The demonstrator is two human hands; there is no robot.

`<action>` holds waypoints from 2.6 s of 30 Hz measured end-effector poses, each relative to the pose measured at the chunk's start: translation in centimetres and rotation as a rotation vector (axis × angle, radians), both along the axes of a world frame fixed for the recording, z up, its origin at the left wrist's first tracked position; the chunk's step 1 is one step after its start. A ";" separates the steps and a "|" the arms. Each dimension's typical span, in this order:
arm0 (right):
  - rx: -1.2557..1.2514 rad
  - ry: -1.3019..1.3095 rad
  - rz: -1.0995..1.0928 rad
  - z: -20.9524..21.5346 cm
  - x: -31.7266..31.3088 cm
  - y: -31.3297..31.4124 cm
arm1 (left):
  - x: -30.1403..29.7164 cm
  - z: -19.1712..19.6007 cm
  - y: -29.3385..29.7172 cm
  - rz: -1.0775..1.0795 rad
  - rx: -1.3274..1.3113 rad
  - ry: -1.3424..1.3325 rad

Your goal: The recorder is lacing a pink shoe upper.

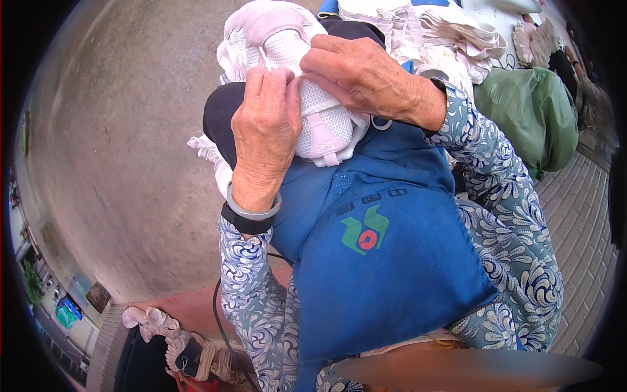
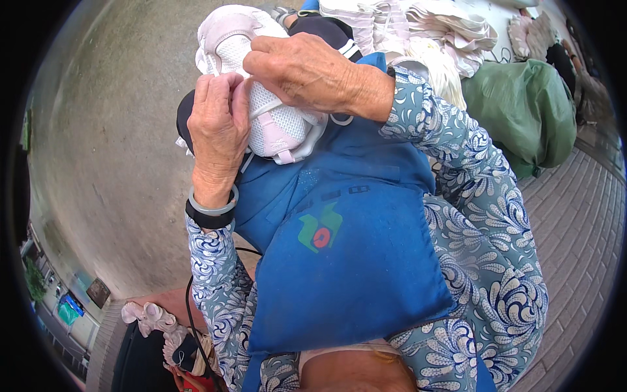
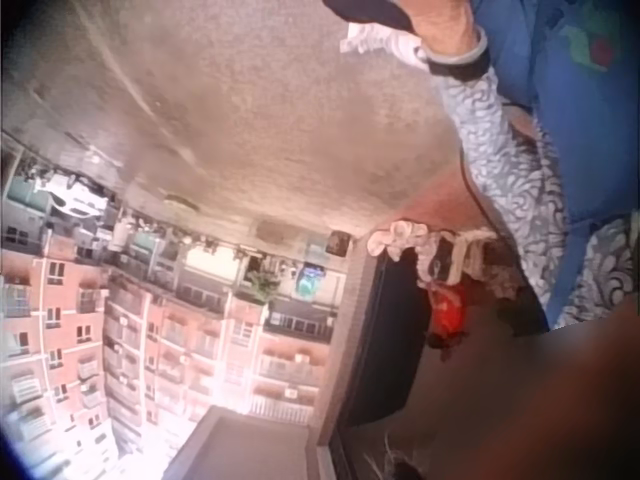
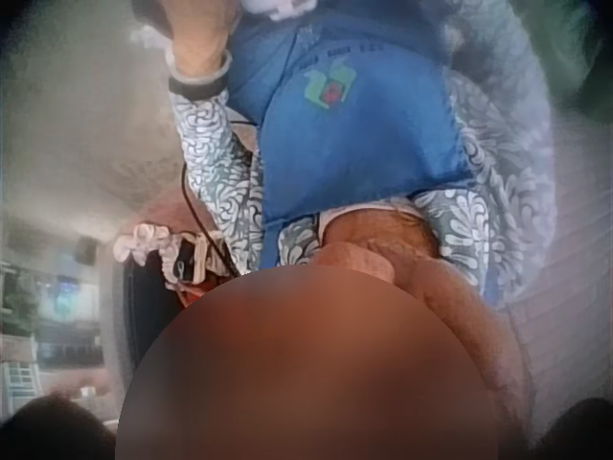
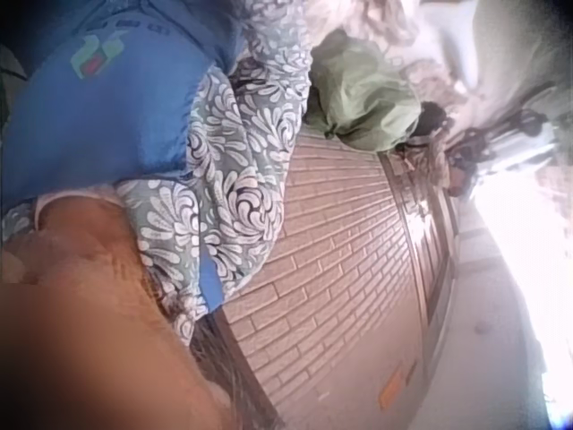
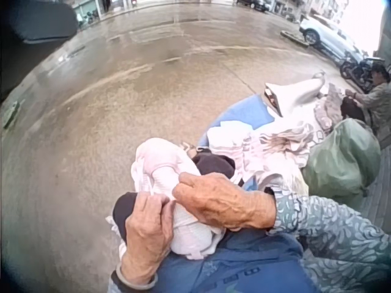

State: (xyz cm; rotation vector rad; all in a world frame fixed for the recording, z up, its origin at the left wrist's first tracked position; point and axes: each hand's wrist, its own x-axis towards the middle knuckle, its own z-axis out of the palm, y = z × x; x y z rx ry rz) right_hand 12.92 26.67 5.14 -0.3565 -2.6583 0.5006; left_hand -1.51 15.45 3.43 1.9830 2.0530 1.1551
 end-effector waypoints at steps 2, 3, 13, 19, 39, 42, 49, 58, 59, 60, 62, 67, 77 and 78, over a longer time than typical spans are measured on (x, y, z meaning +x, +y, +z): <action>-0.020 -0.020 0.042 0.3 0.1 0.1 | -0.1 0.1 -0.1 -0.022 -0.031 -0.003; -0.021 -0.021 0.041 0.2 0.2 0.0 | -0.1 0.1 -0.2 -0.023 -0.033 -0.004; -0.065 0.054 -0.057 -0.8 0.3 -0.8 | -0.1 -0.4 -1.2 0.057 -0.119 -0.213; -0.115 0.063 -0.033 -0.4 0.6 -0.7 | -0.4 -0.2 -1.3 0.052 -0.097 -0.231; -0.051 0.042 -0.108 -1.1 -0.1 -1.3 | -0.3 0.6 -0.1 0.037 -0.099 -0.150; -0.081 0.011 -0.118 -0.8 0.5 -1.4 | -0.2 1.3 0.1 0.030 -0.196 -0.149; -0.172 0.051 -0.134 -0.5 1.6 -1.6 | -0.6 2.6 0.8 -0.012 -0.327 -0.001; -0.346 0.082 -0.138 -0.5 2.4 -1.3 | -2.6 2.1 1.5 -0.200 -0.422 -0.112; -0.360 0.094 -0.125 -0.3 2.4 -1.3 | -3.0 2.4 1.6 -0.225 -0.452 -0.191; -0.361 0.095 -0.125 -0.2 2.3 -1.2 | -3.3 2.8 1.6 -0.224 -0.454 -0.189; -0.259 0.122 -0.152 -0.2 2.2 -0.9 | -3.8 3.7 1.5 -0.112 -0.734 -0.522; -0.142 0.132 -0.102 0.3 1.3 -1.0 | -5.5 3.1 -0.5 -0.047 -0.767 -0.815; -0.199 0.122 0.052 -4.2 0.4 -0.5 | -3.0 -0.9 -2.7 0.012 -0.557 -1.141; -0.200 0.117 0.062 -4.1 0.5 -0.6 | -2.9 -1.0 -2.9 0.020 -0.551 -1.148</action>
